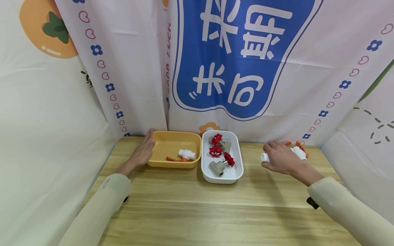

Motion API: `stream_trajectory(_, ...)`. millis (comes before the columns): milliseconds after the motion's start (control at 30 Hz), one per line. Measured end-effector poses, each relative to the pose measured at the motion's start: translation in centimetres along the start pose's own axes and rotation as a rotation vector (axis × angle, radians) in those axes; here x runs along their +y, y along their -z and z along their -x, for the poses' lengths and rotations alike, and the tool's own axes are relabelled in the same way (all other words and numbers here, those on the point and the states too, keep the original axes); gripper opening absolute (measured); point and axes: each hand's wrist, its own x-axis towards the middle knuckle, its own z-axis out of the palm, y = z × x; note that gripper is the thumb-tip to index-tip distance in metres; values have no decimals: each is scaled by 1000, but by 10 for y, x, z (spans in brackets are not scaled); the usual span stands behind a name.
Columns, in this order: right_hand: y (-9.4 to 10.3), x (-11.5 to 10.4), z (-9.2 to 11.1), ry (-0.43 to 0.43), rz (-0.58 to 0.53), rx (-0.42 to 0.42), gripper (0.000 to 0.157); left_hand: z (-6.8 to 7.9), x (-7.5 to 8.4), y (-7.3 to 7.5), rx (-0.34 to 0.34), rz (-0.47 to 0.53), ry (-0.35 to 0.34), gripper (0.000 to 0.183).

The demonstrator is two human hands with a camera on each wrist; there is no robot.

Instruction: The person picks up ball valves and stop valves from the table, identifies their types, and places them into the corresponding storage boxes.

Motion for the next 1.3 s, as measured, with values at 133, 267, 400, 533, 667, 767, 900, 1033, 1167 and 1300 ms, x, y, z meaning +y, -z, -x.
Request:
stream_trajectory(133,3,-6,-8,12,14,7,42,-1,1,0,-2,-6,4,65)
stream_trajectory(267,4,-12,-16,27,25,19,44,-1,1,-1,1,-8,11,65)
stream_trajectory(400,5,-18,-22,25,23,5,46,0,1,-1,3,-14,8,65)
stream_trajectory(533,5,-24,-30,46,31,18,44,0,1,-1,4,-8,7,65)
stream_trajectory(667,7,-30,-38,83,28,57,41,-1,1,0,5,-8,5,64)
stream_trajectory(767,9,-36,-44,94,24,66,40,-1,0,0,4,-15,5,64)
stream_trajectory(900,12,-44,-52,94,20,56,43,-1,0,0,5,-14,0,63)
stream_trajectory(1033,14,-51,-61,88,21,36,47,-1,-1,-1,7,-4,-5,62)
stream_trajectory(1167,18,-57,-69,87,20,13,47,-2,-1,-1,7,-2,-6,62)
stream_trajectory(1300,21,-64,-77,86,19,-17,47,-1,-1,-1,14,-11,-7,62)
